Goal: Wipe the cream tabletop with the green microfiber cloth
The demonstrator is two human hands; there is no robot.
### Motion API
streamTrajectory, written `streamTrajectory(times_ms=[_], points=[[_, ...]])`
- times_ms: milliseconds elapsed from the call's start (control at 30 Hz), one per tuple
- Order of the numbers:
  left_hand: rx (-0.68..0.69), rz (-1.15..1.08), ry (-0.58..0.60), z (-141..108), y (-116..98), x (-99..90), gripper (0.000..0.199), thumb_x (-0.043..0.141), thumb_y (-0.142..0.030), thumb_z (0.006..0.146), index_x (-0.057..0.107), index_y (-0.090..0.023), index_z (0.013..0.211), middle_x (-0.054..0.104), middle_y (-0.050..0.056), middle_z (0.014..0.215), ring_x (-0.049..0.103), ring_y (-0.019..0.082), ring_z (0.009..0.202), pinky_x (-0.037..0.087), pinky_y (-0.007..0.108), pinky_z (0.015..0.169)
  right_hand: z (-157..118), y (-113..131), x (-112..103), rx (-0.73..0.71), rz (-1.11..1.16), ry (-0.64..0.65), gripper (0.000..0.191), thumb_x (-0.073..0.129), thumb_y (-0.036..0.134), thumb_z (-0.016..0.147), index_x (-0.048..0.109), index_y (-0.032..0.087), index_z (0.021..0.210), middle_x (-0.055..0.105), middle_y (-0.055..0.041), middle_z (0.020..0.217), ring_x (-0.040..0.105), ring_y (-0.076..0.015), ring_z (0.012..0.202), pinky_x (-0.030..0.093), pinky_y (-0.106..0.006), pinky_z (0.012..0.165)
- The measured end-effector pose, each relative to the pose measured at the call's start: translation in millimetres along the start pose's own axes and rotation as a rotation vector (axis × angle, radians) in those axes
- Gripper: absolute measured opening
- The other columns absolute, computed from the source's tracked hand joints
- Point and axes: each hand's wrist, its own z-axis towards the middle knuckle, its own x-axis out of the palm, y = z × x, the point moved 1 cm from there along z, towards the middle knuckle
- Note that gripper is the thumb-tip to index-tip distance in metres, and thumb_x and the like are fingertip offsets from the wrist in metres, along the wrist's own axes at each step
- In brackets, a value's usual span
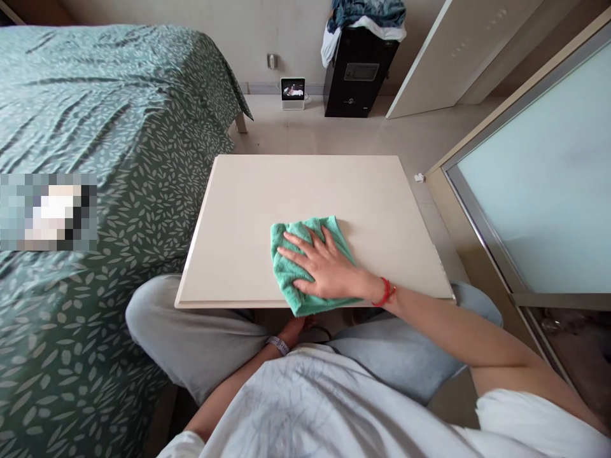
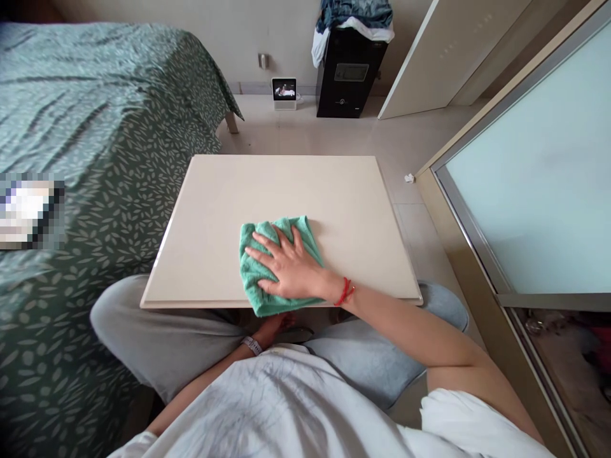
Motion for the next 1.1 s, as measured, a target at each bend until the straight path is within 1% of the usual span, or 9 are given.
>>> streamTrajectory(times_ms=[100,200,333,500,667,767,900,1000,1100], points=[[0.033,-0.075,0.036,-1,1,-0.3,0.024,0.043,-0.027,0.068,0.054,-0.013,0.083,0.061,0.008,0.082,0.055,0.014,0.067,0.042,0.028,0.068,-11,11,3,-0.071,0.022,0.021,0.081,0.07,0.056,0.113,0.051,0.033,0.188,0.039,-0.0139,0.197,0.034,-0.0521,0.178,0.022,-0.084,0.141],[-0.007,-0.092,0.023,-1,1,0.0,0.021,0.045,-0.025,0.066,0.056,-0.011,0.076,0.061,0.009,0.072,0.055,0.014,0.061,0.041,0.027,0.065,8,0,0,-0.077,0.026,0.019,0.076,0.069,0.053,0.114,0.053,0.035,0.186,0.041,-0.0124,0.196,0.035,-0.0518,0.177,0.023,-0.083,0.14],[-0.049,-0.083,-0.002,2,1,0.2,0.017,0.042,-0.019,0.066,0.055,-0.009,0.072,0.06,0.008,0.068,0.054,0.013,0.058,0.039,0.024,0.061,66,-41,-13,0.06,0.016,-0.013,0.077,0.062,0.055,0.116,0.049,0.033,0.189,0.034,-0.0139,0.199,0.029,-0.0549,0.179,0.021,-0.084,0.139],[-0.052,-0.083,-0.005,1,-1,0.3,0.017,0.042,-0.02,0.066,0.054,-0.008,0.071,0.059,0.009,0.068,0.055,0.012,0.058,0.039,0.023,0.058,148,-95,-37,0.248,0.043,-0.065,0.078,0.051,0.053,0.117,0.044,0.029,0.191,0.025,-0.0151,0.202,0.026,-0.058,0.18,0.021,-0.09,0.136],[-0.05,-0.071,-0.007,-6,-6,2.4,0.019,0.043,-0.023,0.066,0.054,-0.009,0.072,0.059,0.009,0.069,0.055,0.012,0.058,0.039,0.023,0.059,194,-120,-52,0.354,0.067,-0.119,0.081,0.048,0.051,0.115,0.044,0.025,0.191,0.024,-0.0136,0.202,0.022,-0.0571,0.182,0.02,-0.093,0.135],[-0.051,-0.063,-0.011,-6,-7,2.5,0.02,0.044,-0.024,0.066,0.054,-0.009,0.073,0.059,0.009,0.07,0.055,0.013,0.058,0.04,0.023,0.059,203,-126,-51,0.374,0.076,-0.149,0.081,0.048,0.052,0.114,0.046,0.026,0.19,0.026,-0.0122,0.202,0.024,-0.0583,0.181,0.018,-0.095,0.135],[-0.052,-0.055,-0.012,-4,-5,1.1,0.019,0.043,-0.023,0.066,0.054,-0.01,0.074,0.059,0.008,0.07,0.055,0.012,0.059,0.04,0.022,0.058,198,-122,-47,0.355,0.046,-0.158,0.08,0.045,0.051,0.116,0.044,0.024,0.191,0.026,-0.0134,0.202,0.024,-0.0571,0.181,0.018,-0.092,0.137],[-0.044,-0.053,-0.004,-1,-4,0.2,0.02,0.045,-0.024,0.065,0.053,-0.011,0.076,0.059,0.008,0.069,0.055,0.012,0.058,0.039,0.022,0.057,183,-110,-45,0.334,0.028,-0.131,0.079,0.045,0.05,0.117,0.042,0.023,0.192,0.024,-0.0154,0.202,0.023,-0.0563,0.182,0.018,-0.09,0.138],[-0.031,-0.055,0.007,0,-3,-0.3,0.019,0.045,-0.023,0.064,0.053,-0.011,0.078,0.058,0.007,0.069,0.054,0.012,0.057,0.039,0.021,0.057,159,-87,-41,0.32,0.004,-0.09,0.077,0.046,0.048,0.12,0.041,0.022,0.192,0.022,-0.0169,0.202,0.023,-0.0558,0.182,0.019,-0.088,0.138]])
